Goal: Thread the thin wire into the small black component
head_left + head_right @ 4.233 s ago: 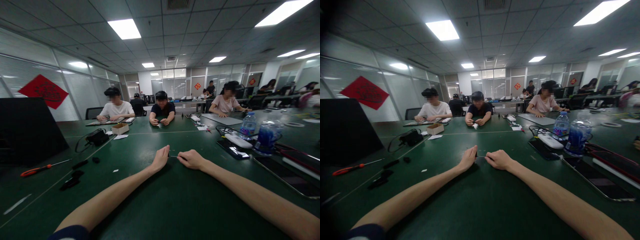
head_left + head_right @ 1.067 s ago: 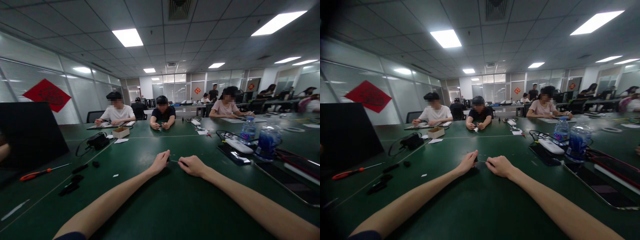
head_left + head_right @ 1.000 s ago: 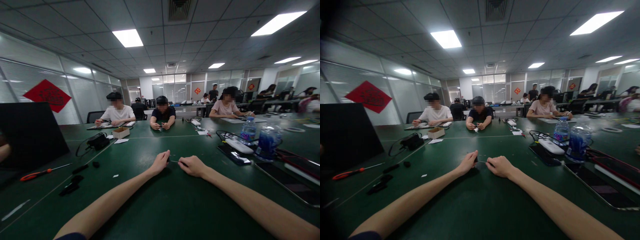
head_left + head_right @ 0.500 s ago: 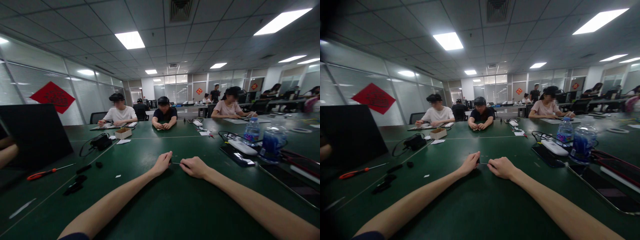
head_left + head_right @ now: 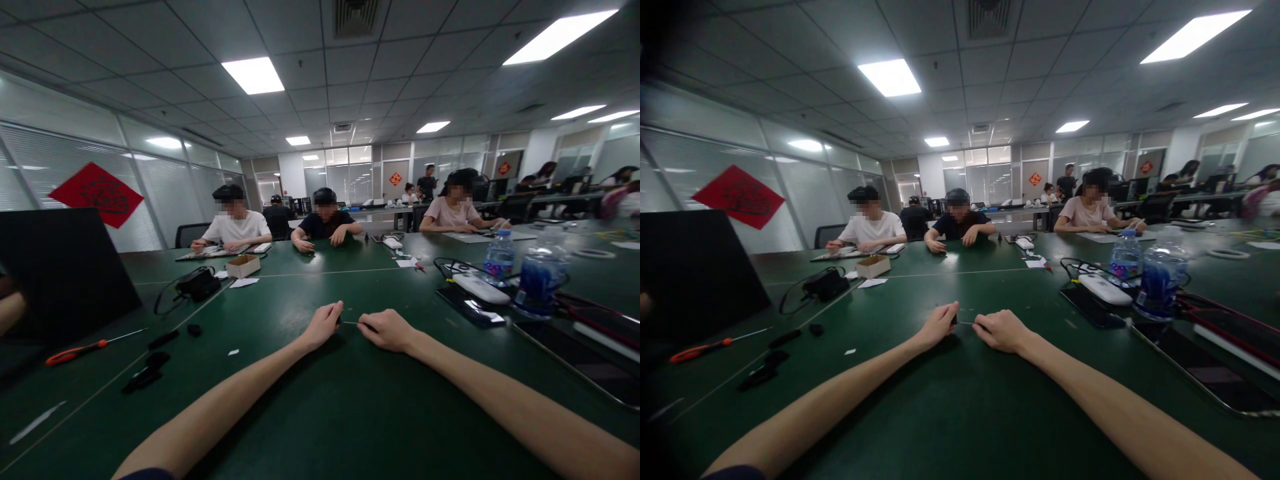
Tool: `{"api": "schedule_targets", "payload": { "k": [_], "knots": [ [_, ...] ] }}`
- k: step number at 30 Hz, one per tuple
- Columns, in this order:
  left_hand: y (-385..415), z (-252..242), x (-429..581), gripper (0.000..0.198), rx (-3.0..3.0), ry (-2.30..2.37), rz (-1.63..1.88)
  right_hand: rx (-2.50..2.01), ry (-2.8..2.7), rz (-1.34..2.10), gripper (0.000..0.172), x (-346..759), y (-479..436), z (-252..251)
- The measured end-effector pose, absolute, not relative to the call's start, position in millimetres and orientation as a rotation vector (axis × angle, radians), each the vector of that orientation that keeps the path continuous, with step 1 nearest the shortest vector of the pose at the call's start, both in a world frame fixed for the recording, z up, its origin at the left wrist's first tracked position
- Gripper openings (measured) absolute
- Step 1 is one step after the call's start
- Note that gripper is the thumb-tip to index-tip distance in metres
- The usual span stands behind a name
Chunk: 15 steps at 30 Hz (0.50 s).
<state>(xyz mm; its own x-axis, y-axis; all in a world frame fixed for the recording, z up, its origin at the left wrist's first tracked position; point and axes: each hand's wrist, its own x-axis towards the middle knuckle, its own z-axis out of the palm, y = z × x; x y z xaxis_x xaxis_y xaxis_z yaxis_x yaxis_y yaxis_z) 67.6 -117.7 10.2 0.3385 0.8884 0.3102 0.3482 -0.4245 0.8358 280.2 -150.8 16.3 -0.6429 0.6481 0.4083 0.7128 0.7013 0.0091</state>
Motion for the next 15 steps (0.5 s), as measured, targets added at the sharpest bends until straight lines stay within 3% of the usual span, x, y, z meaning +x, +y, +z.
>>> {"api": "schedule_targets", "payload": {
  "k": [15],
  "knots": [
    [-112.4, 3.6, 66.1, 0.048, 2.132, 1.115, 1.036, -1.106, -2.527, -0.187, 0.032, 281.7, -148.3, 13.6]
  ]
}}
